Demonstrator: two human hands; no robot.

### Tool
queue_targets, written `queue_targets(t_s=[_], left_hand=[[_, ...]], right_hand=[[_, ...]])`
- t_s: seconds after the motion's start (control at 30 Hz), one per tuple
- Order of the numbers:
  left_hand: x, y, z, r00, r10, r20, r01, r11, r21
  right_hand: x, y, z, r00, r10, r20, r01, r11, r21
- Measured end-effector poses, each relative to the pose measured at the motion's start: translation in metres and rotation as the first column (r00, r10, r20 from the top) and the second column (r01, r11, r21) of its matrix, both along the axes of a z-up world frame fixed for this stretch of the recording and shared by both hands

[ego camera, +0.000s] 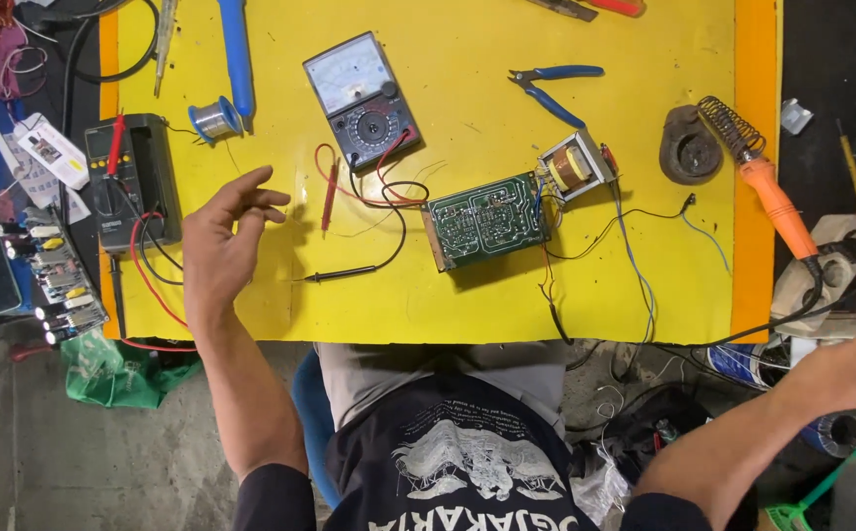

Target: The person is soldering and testing components on a printed circuit board using a soldering iron and a multimeter.

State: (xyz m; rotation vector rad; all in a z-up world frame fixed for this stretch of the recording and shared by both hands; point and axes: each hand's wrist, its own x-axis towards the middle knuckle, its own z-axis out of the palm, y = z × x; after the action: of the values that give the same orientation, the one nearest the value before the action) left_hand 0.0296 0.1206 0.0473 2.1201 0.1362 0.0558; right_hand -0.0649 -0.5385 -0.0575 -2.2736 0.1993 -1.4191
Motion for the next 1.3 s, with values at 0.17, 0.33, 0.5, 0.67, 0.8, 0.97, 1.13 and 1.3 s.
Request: queue_targets(t_s=[0.17, 0.33, 0.5, 0.67, 0.8, 0.97, 1.13, 1.3], left_hand=[[-0.008, -0.036, -0.035, 0.994, -0.085, 0.075, 0.072, 0.985, 0.158], [-0.004, -0.087, -0.104, 0.964, -0.248, 0.097, 0.171, 0.857, 0.487], [0.002, -0.109, -0.123, 0.968, -0.156, 0.196, -0.046, 0.656, 0.753], [0.001, -0.107, -0.126, 0.925, -0.134, 0.356, -0.208, 0.606, 0.768], [-0.008, -0.11, -0.131, 0.931, -0.153, 0.331, -0.203, 0.538, 0.818], [-0.005, -0.109, -0.12, 0.933, -0.217, 0.287, -0.186, 0.391, 0.901], [-0.007, -0.102, -0.132, 0.96, -0.191, 0.206, -0.092, 0.478, 0.874], [-0.001, -0.109, -0.137, 0.977, -0.17, 0.132, -0.031, 0.498, 0.866]], right_hand=[[0.009, 0.144, 0.056, 0.978, 0.168, -0.121, -0.027, 0.683, 0.73], [0.05, 0.179, 0.061, 0.892, 0.433, -0.129, -0.023, 0.327, 0.945], [0.092, 0.151, 0.042, 0.964, 0.258, 0.056, -0.11, 0.2, 0.974], [0.115, 0.131, 0.023, 0.976, 0.21, 0.059, -0.11, 0.242, 0.964], [0.109, 0.13, 0.009, 0.979, 0.13, 0.157, -0.203, 0.542, 0.815], [0.086, 0.146, 0.013, 0.967, 0.026, 0.253, -0.187, 0.746, 0.639], [0.058, 0.168, 0.013, 0.941, 0.045, 0.336, -0.208, 0.86, 0.466], [0.034, 0.202, 0.004, 0.931, 0.193, 0.311, -0.319, 0.843, 0.432]])
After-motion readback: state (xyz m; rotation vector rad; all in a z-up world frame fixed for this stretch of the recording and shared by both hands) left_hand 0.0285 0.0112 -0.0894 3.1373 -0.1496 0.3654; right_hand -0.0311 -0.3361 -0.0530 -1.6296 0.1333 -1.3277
